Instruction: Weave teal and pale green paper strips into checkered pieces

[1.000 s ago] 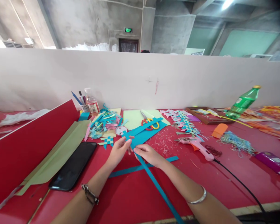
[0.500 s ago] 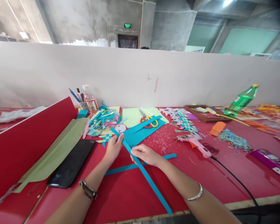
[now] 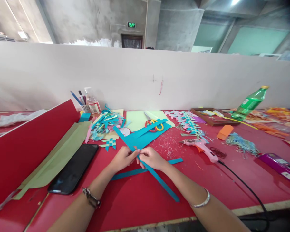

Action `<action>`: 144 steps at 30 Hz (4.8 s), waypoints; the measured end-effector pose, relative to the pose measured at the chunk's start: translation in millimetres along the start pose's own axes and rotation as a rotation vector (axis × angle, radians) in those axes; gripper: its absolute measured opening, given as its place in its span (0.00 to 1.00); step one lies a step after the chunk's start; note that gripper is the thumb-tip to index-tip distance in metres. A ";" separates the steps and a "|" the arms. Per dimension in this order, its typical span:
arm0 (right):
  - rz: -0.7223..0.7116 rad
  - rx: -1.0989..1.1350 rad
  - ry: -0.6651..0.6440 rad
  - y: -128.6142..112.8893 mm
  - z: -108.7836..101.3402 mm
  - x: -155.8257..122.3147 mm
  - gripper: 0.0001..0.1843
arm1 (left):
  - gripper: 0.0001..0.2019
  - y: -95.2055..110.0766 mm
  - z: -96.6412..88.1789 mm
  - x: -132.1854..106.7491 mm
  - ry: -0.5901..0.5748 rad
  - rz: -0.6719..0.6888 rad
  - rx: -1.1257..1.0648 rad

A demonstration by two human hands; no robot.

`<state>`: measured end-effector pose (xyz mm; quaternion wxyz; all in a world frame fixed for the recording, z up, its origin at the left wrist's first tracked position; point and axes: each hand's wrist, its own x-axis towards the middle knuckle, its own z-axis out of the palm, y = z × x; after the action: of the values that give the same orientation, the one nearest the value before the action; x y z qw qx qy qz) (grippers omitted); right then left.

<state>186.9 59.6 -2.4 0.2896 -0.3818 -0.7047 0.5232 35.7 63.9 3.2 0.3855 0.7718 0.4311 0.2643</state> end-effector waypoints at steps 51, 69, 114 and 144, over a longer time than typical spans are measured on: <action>-0.215 -0.288 0.226 1.0 -19.9 -0.5 0.11 | 0.18 -15.1 -25.9 7.3 0.662 -0.129 -0.468; -0.156 0.052 0.044 -4.8 -9.0 -0.4 0.14 | 0.16 10.4 -3.1 -8.1 -0.491 -0.036 -0.366; -0.131 0.134 0.259 8.0 -12.9 8.4 0.17 | 0.18 2.7 8.3 0.4 -0.075 -0.053 -0.345; -0.116 0.273 0.339 3.0 -9.8 9.1 0.12 | 0.15 4.7 9.6 2.0 -0.042 -0.055 -0.432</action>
<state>190.5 72.8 -2.4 0.4825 -0.3802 -0.5894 0.5247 46.0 60.6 1.8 0.5576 0.6647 0.3772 0.3239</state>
